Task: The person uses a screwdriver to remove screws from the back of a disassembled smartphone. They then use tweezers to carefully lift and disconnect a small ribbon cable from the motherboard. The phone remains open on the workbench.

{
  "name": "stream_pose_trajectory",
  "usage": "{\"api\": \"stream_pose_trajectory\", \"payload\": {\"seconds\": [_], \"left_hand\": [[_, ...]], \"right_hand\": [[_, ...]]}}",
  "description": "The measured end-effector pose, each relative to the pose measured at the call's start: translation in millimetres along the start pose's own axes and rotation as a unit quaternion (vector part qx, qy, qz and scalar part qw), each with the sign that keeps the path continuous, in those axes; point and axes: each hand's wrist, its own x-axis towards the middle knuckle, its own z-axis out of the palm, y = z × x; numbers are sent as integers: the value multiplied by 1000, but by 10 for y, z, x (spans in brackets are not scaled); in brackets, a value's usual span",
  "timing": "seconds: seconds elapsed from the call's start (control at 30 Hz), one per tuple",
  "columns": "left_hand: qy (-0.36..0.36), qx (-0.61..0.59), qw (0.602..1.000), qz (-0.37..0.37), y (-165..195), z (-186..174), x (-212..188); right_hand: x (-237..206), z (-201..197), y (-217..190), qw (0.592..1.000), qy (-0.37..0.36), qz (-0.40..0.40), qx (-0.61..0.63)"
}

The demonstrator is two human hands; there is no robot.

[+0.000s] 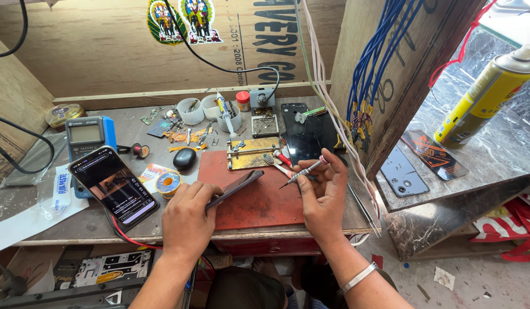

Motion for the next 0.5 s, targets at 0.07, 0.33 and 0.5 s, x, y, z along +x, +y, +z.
{"api": "stream_pose_trajectory", "payload": {"seconds": [0.07, 0.33, 0.5], "left_hand": [[5, -17, 999, -30, 8, 1, 4], [28, -145, 970, -191, -37, 9, 91], [36, -357, 888, -288, -137, 173, 103]], "right_hand": [[-3, -1, -8, 1000, 7, -1, 4], [158, -38, -239, 999, 27, -29, 5], [516, -176, -530, 987, -97, 86, -92]]}}
